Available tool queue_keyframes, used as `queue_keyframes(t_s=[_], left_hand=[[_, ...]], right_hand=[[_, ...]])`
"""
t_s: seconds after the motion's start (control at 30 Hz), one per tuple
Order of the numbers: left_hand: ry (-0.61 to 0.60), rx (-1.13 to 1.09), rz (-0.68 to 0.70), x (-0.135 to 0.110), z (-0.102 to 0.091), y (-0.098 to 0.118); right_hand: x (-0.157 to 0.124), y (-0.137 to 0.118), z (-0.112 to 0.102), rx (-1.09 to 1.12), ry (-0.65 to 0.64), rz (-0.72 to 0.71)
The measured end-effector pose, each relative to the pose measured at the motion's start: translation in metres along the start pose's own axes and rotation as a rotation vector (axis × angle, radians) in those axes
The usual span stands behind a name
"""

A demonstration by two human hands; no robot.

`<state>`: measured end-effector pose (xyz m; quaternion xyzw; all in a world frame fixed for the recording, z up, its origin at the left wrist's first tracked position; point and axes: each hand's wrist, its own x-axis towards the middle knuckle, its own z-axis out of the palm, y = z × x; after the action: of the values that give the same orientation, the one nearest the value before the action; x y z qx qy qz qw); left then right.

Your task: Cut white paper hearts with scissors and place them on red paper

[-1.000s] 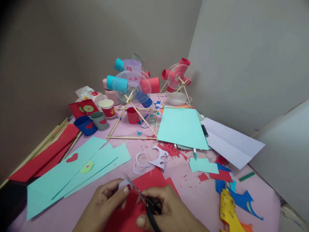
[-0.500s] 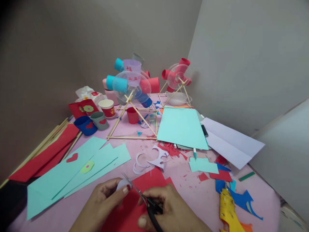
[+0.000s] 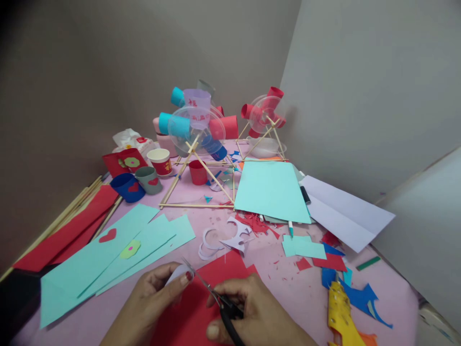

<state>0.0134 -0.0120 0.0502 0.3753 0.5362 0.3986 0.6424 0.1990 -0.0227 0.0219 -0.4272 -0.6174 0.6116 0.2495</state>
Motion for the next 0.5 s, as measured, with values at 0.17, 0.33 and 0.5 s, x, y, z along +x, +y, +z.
queue_keyframes(t_s=[0.17,0.33,0.5], left_hand=[[0.002,-0.034,-0.002,0.0001,0.0000,0.0008],[0.031,-0.021,0.024,0.0028,-0.0017,-0.0057],[0.030,-0.003,0.021,0.0038,-0.0023,-0.0075]], right_hand=[[0.0000,-0.0010,0.0007,0.000,0.003,0.013],[-0.0013,0.0007,-0.0004,-0.028,0.000,-0.007],[-0.0003,0.0001,-0.0001,-0.025,-0.001,0.003]])
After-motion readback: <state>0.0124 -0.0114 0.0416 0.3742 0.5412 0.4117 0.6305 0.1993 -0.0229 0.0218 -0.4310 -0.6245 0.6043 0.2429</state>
